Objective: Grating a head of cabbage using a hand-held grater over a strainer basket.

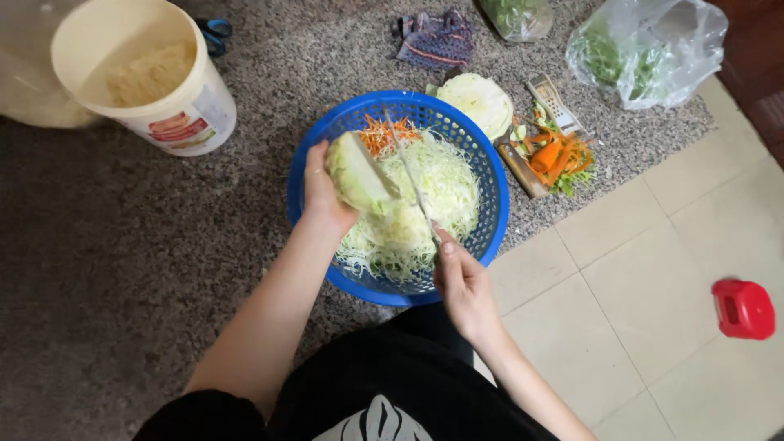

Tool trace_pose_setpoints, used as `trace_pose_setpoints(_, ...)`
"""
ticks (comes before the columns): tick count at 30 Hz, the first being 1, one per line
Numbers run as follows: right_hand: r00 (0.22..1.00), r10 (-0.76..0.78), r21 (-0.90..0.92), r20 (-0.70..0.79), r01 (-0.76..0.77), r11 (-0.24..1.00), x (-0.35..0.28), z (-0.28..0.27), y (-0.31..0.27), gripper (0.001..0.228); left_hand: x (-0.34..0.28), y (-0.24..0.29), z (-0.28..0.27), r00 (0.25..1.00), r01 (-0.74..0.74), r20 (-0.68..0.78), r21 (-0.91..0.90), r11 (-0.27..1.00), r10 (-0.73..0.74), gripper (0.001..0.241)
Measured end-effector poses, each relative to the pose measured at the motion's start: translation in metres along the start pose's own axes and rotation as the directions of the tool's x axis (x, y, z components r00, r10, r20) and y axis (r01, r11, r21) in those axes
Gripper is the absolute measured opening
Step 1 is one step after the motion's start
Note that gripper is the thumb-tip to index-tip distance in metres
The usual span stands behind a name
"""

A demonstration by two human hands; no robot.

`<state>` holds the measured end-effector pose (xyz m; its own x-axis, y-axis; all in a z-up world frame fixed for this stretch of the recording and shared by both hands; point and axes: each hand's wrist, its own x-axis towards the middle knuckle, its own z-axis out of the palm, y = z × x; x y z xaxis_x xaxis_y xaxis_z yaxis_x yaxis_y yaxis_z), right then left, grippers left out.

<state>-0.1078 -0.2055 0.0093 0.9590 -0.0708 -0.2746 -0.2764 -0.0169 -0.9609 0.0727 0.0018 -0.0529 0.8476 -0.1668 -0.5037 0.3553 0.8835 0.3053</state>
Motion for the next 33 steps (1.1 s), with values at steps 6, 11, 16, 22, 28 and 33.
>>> trace_pose_setpoints(6, 0.900, -0.423, -0.351, 0.107, 0.432, 0.830, -0.034, 0.015, -0.045, 0.037, 0.030, -0.012, -0.018, 0.987, -0.159, -0.004, -0.074, 0.984, 0.160, 0.041)
trace_pose_setpoints(11, 0.995, -0.092, -0.597, 0.045, 0.101, 0.795, -0.032, 0.030, -0.075, 0.041, 0.013, -0.012, -0.001, 0.995, -0.086, -0.060, -0.070, 0.994, 0.082, 0.050)
trace_pose_setpoints(16, 0.995, -0.102, -0.575, 0.008, 0.089, 0.813, -0.004, 0.021, -0.047, 0.039, 0.007, -0.028, -0.005, 0.995, -0.041, -0.095, -0.040, 0.998, 0.037, 0.049)
trace_pose_setpoints(22, 0.939, -0.296, -0.521, 0.172, 0.342, 0.782, -0.037, 0.013, -0.055, 0.034, 0.017, -0.014, -0.026, 0.985, -0.095, 0.134, -0.071, 0.993, 0.104, 0.057)
trace_pose_setpoints(28, 0.977, -0.189, -0.567, 0.097, 0.211, 0.796, -0.019, 0.028, -0.066, 0.037, 0.016, -0.036, -0.030, 0.988, -0.060, -0.137, 0.048, 0.997, 0.066, 0.054)
trace_pose_setpoints(33, 0.914, -0.363, -0.546, 0.180, 0.400, 0.736, -0.033, 0.027, -0.058, 0.037, 0.013, -0.022, -0.034, 0.999, -0.036, -0.027, -0.134, 0.990, 0.032, 0.064)
